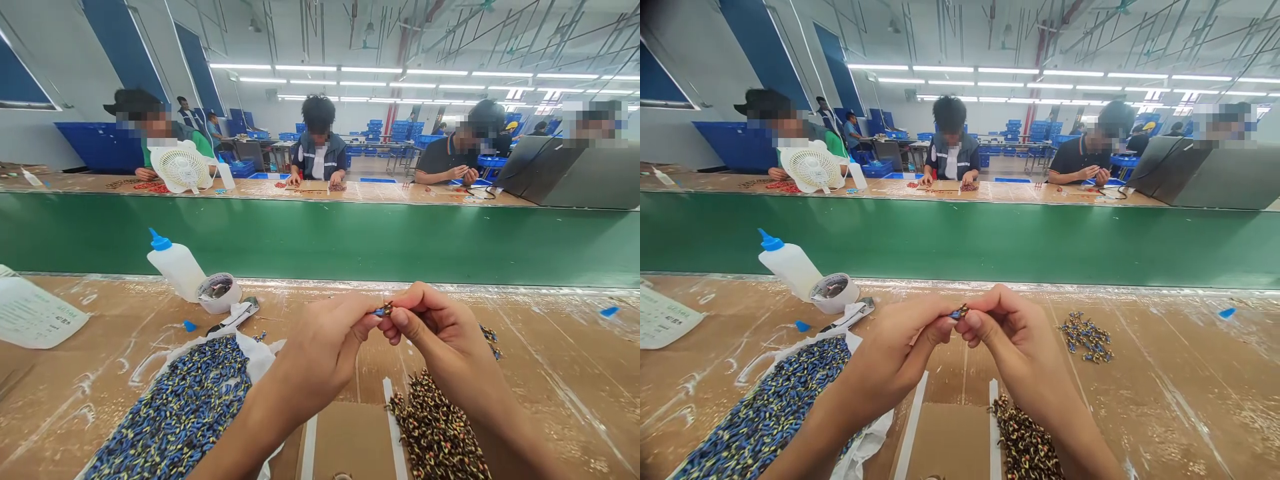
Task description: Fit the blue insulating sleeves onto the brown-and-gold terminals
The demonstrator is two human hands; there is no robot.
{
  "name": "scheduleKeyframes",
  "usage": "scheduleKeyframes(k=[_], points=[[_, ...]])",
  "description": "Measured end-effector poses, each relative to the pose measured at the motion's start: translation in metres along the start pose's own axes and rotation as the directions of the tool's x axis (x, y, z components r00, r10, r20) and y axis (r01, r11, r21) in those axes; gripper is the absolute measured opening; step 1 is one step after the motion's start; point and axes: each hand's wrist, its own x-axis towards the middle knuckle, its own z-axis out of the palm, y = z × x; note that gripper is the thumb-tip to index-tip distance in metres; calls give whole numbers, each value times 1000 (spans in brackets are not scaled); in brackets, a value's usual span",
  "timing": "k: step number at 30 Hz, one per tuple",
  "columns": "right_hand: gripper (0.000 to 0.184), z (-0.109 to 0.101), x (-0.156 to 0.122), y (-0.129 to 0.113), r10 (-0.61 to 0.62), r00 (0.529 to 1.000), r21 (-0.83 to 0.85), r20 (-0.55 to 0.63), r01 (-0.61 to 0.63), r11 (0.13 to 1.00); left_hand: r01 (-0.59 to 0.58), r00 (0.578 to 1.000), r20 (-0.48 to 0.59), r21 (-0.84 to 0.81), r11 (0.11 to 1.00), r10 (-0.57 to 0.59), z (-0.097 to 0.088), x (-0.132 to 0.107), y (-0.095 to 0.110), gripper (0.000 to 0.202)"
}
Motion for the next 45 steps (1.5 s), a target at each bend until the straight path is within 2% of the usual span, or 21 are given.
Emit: scheduleKeyframes(k=[5,14,21,25,27,29,30,32,33,34,36,37,39,40,41,43,45], points=[[7,2,-1,0,-14,1000,-37,-3,14,999,35,999,-21,-34,999,-36,2,-1,1,20],[15,9,3,5,-57,996,-102,62,63,993,-25,992,-126,46,999,30,6,0,-6,23],[16,6,2,10,-35,995,-145,98,49,988,-13,995,-95,142,990,27,5,-4,-5,23],[16,11,1,6,-23,995,-140,95,37,989,1,997,-79,116,993,9,9,-6,-3,23],[17,16,0,5,-17,997,-108,79,25,994,40,997,-68,95,995,-34,9,-6,-2,24],[18,14,-2,10,6,998,-109,59,0,994,126,992,-1,93,988,-127,6,-11,-3,24],[19,8,-4,16,30,999,-139,44,-24,990,183,980,58,108,977,-190,2,-16,-6,23],[23,-16,-11,33,81,996,-264,-42,-89,960,306,928,160,185,934,-335,-9,-37,-19,19],[25,-33,-15,43,105,988,-391,-112,-140,910,366,890,191,241,899,-414,-16,-52,-29,21],[27,-54,-21,53,115,972,-533,-206,-210,820,425,844,209,301,854,-494,-22,-69,-41,23],[29,-97,-31,72,99,929,-604,-355,-309,735,536,755,125,448,715,-644,-35,-109,-68,28],[29,-118,-36,80,84,903,-622,-422,-355,697,575,727,35,514,636,-686,-39,-129,-82,28],[29,-151,-43,92,55,855,-646,-516,-430,631,619,707,-92,561,550,-702,-44,-164,-104,27],[29,-162,-46,96,44,837,-654,-546,-458,602,627,707,-106,552,550,-699,-44,-177,-112,30],[28,-170,-47,100,37,824,-662,-565,-480,576,616,722,-76,521,590,-688,-44,-186,-116,31],[30,-177,-48,104,22,804,-675,-595,-514,529,624,720,-31,468,626,-694,-41,-196,-117,28],[40,-173,-46,104,-5,794,-690,-608,-525,498,641,709,-31,445,626,-705,-37,-195,-111,25]])
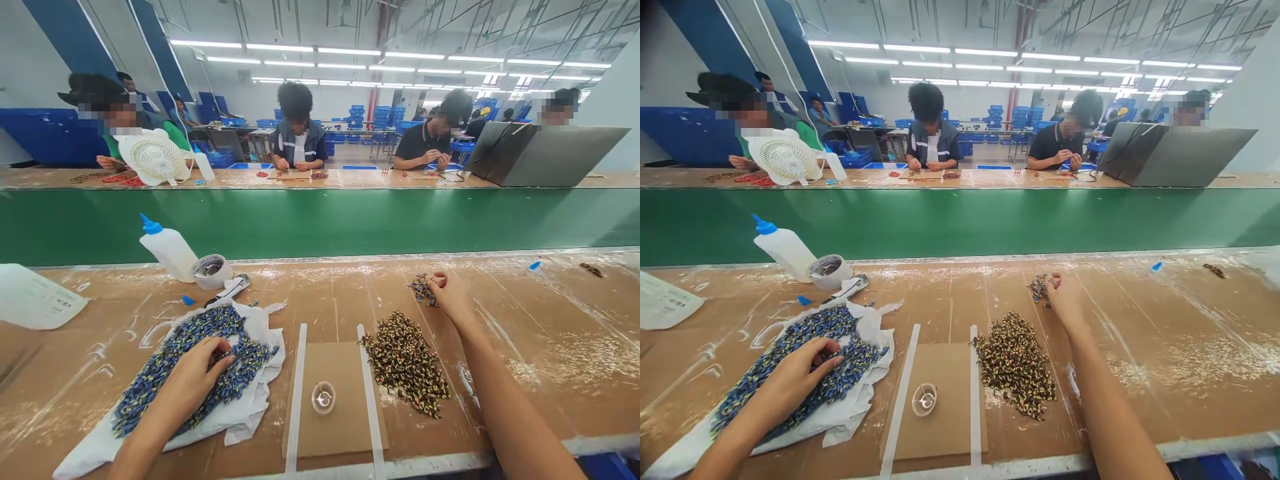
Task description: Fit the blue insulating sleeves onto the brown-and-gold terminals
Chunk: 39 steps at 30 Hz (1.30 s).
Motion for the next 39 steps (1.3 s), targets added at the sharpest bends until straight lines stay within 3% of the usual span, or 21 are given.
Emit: scheduleKeyframes(k=[3,6,10,15,18,21,23,26,30,33,39], points=[[54,4,-7,-17,-50,999,1,-15,50,999,-7,1000,-26,-24,1000,6,-3,-2,13,22],[50,7,-18,-42,-142,989,69,48,138,988,-18,998,-58,-29,999,17,-9,0,20,23],[42,12,-36,-69,-264,948,192,178,230,954,64,996,-67,-27,998,-66,-21,3,18,31],[37,19,-54,-75,-301,909,290,287,217,932,101,987,-123,-43,994,-105,-33,7,18,32],[35,21,-60,-72,-294,892,365,343,162,917,5,990,-139,-166,986,-28,-29,18,43,29],[34,24,-66,-73,-310,850,436,426,108,894,-165,984,-102,-226,960,145,-11,36,88,19],[31,25,-71,-76,-338,803,449,491,99,888,-251,967,-47,-319,914,249,7,50,118,14],[23,27,-78,-80,-394,686,405,612,157,901,-299,935,38,-447,843,352,38,65,147,13],[11,29,-86,-85,-440,527,295,727,339,893,-142,908,192,-697,703,373,67,67,149,17],[12,32,-90,-87,-449,492,225,746,448,865,18,880,279,-829,559,385,72,62,141,17],[20,36,-96,-89,-436,492,134,753,534,835,130,865,280,-926,354,417,74,63,140,20]])
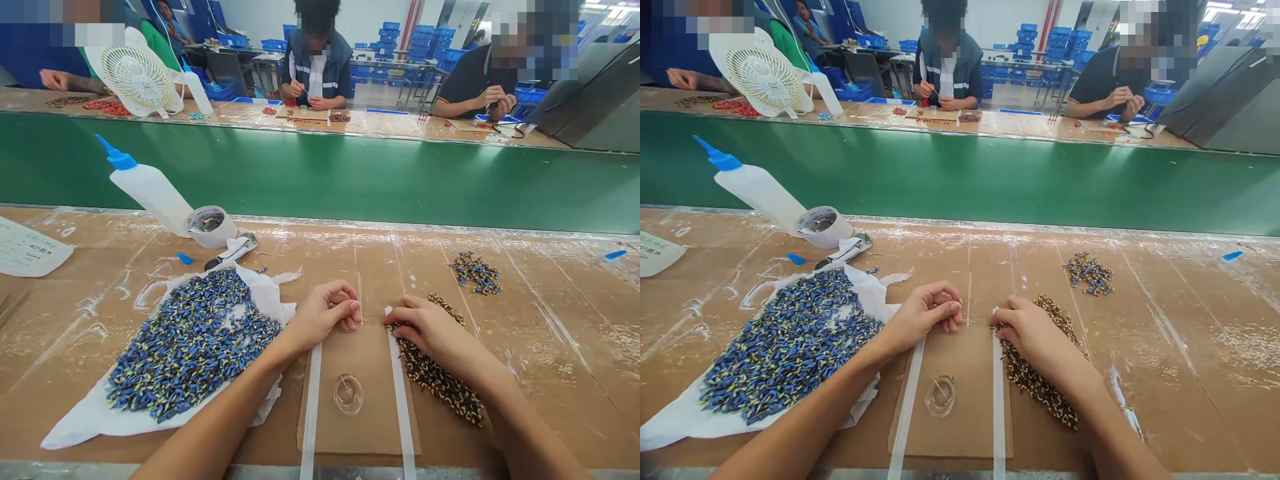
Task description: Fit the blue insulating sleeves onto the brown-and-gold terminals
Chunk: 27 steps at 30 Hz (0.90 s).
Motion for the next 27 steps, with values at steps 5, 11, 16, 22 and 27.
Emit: scheduleKeyframes(k=[5,11,16,22,27], points=[[19,7,3,-4,-26,999,-50,-24,25,998,66,998,6,-71,995,-66,-1,6,-8,25],[23,17,4,-8,-57,992,-119,-113,43,992,102,995,11,-66,993,-101,-3,6,-10,22],[19,20,2,-7,-59,986,-128,-157,39,991,95,995,16,-36,995,-94,-2,4,-7,17],[9,22,5,-4,-46,985,-83,-168,32,996,65,997,44,4,998,-66,0,2,-6,13],[8,9,2,-7,-26,982,48,-185,35,998,37,998,58,21,999,-38,0,2,-10,13]])
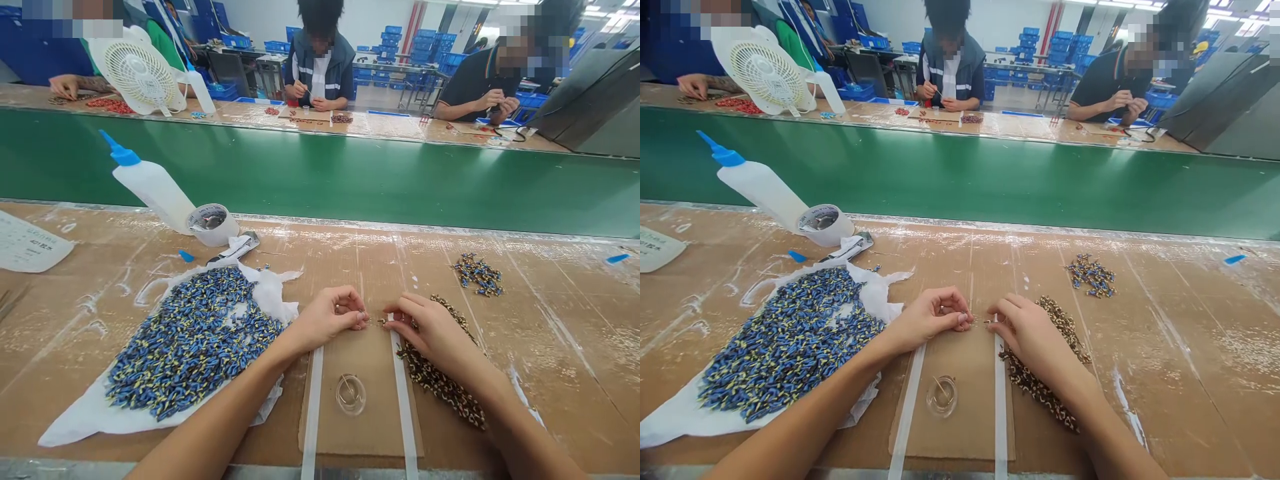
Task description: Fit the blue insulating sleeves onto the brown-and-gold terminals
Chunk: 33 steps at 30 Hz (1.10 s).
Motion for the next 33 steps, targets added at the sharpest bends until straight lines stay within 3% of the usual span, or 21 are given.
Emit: scheduleKeyframes(k=[6,11,21,28,33], points=[[6,4,-9,-34,-134,982,274,133,93,957,-21,1000,-1,-17,1000,21,1,0,-2,16],[9,21,-9,-53,-177,970,340,164,113,933,-19,1000,22,-49,999,20,0,2,-5,18],[1,32,-7,-59,-198,969,357,150,134,925,-36,998,45,-17,999,37,-1,1,-3,19],[2,32,-6,-60,-201,963,367,179,124,922,-85,996,-9,128,988,87,-1,1,-3,15],[9,27,-6,-59,-185,963,380,197,99,920,-77,997,0,118,990,77,-1,2,-3,15]])
